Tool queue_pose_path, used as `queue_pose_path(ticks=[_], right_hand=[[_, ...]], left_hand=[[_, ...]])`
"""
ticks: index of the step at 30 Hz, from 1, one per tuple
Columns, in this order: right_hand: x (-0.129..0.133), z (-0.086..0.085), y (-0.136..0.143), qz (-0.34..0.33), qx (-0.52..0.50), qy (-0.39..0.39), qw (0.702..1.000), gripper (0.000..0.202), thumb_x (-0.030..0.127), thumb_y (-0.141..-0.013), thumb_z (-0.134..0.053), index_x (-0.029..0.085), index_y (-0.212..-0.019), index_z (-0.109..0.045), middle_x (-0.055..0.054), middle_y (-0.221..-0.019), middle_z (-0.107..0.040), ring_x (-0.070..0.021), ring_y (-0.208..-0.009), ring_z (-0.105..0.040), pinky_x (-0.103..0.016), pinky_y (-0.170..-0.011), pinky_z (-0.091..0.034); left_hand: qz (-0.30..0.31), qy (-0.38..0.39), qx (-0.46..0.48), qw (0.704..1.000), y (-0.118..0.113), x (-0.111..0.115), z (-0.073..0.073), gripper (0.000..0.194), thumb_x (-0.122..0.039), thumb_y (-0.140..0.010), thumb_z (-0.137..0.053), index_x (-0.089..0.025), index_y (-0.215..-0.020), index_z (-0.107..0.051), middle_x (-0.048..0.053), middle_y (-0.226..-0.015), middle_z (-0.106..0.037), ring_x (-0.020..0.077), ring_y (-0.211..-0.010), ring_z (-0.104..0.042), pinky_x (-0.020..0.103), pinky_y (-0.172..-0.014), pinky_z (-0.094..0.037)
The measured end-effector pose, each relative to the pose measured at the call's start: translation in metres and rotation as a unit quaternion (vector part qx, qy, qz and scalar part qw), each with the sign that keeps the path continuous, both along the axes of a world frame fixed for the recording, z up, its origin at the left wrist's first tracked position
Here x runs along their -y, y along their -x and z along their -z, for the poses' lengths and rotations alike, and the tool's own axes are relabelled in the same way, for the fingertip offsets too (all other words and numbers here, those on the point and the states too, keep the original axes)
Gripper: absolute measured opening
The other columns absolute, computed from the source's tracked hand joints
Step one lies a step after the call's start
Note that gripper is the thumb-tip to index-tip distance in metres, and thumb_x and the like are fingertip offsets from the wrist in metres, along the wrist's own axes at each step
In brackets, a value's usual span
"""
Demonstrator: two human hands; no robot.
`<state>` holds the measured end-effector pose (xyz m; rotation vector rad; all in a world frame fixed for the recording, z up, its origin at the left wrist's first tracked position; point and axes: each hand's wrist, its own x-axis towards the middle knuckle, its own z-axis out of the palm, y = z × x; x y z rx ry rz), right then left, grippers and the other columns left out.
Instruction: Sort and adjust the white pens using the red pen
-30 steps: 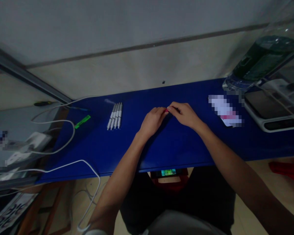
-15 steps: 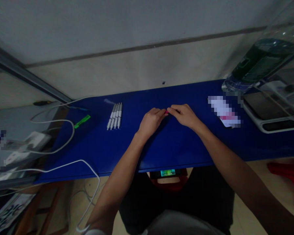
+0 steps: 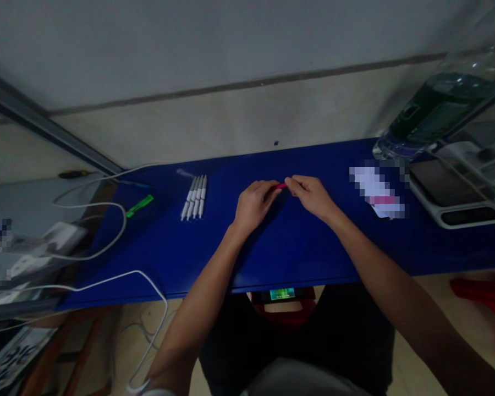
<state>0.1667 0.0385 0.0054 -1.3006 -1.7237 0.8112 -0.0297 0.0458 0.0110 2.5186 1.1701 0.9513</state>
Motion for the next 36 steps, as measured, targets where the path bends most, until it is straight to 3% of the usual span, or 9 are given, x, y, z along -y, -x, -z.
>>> queue_pose_path(ticks=[7,12,16,20,25,31,36], right_hand=[[0.000,0.001,0.001,-0.026,0.004,-0.016,1.000,0.047,0.056,-0.096,-0.048,0.019,-0.068,-0.054,0.003,-0.059,-0.046,-0.0109,-0.055,-0.041,-0.028,-0.055,-0.028],[0.002,-0.002,0.002,-0.032,-0.042,-0.001,0.999,0.038,0.053,-0.094,-0.054,0.019,-0.080,-0.065,0.002,-0.063,-0.053,-0.0112,-0.055,-0.046,-0.027,-0.054,-0.031],[0.001,-0.001,0.003,-0.042,-0.090,-0.003,0.995,0.033,0.053,-0.091,-0.060,0.021,-0.095,-0.065,0.001,-0.072,-0.058,-0.0124,-0.062,-0.052,-0.026,-0.057,-0.037],[0.002,0.000,0.004,-0.048,-0.096,-0.014,0.994,0.032,0.053,-0.094,-0.056,0.021,-0.090,-0.062,0.001,-0.071,-0.057,-0.0120,-0.062,-0.052,-0.027,-0.059,-0.039],[0.004,-0.001,0.003,-0.035,-0.058,-0.036,0.997,0.036,0.051,-0.097,-0.051,0.020,-0.078,-0.058,0.002,-0.064,-0.051,-0.0115,-0.059,-0.048,-0.027,-0.057,-0.035],[0.003,-0.005,0.003,-0.013,-0.015,-0.090,0.996,0.030,0.044,-0.096,-0.054,0.019,-0.084,-0.068,0.000,-0.074,-0.064,-0.0141,-0.068,-0.057,-0.028,-0.062,-0.038],[0.003,-0.005,0.001,-0.021,-0.017,-0.090,0.996,0.029,0.043,-0.094,-0.058,0.020,-0.081,-0.071,-0.002,-0.076,-0.068,-0.0159,-0.071,-0.060,-0.028,-0.065,-0.041]], left_hand=[[0.025,0.008,0.032,0.999,0.000,0.000,-0.002,0.027,-0.034,-0.101,-0.051,-0.016,-0.114,-0.065,0.010,-0.106,-0.072,0.0202,-0.095,-0.065,0.033,-0.085,-0.050],[0.018,0.031,0.080,0.996,0.001,0.001,-0.007,0.024,-0.036,-0.098,-0.055,-0.018,-0.107,-0.067,0.007,-0.101,-0.072,0.0163,-0.086,-0.064,0.028,-0.078,-0.048],[0.013,0.084,0.152,0.985,0.001,0.002,-0.013,0.026,-0.039,-0.097,-0.058,-0.017,-0.103,-0.070,0.004,-0.095,-0.073,0.0113,-0.072,-0.062,0.023,-0.069,-0.046],[0.014,0.112,0.181,0.977,0.001,0.001,-0.013,0.026,-0.039,-0.094,-0.063,-0.018,-0.103,-0.073,0.004,-0.093,-0.075,0.0121,-0.073,-0.064,0.024,-0.068,-0.046],[0.011,0.109,0.168,0.980,0.000,0.003,-0.012,0.024,-0.039,-0.092,-0.066,-0.019,-0.103,-0.075,0.006,-0.096,-0.076,0.0155,-0.081,-0.067,0.027,-0.074,-0.049],[0.009,0.101,0.123,0.987,-0.001,0.004,-0.013,0.027,-0.041,-0.095,-0.061,-0.020,-0.104,-0.075,0.006,-0.096,-0.076,0.0165,-0.080,-0.066,0.027,-0.073,-0.047],[0.034,0.120,0.085,0.989,0.002,0.002,-0.012,0.030,-0.041,-0.097,-0.056,-0.020,-0.108,-0.075,0.005,-0.095,-0.076,0.0174,-0.080,-0.067,0.027,-0.073,-0.046]])
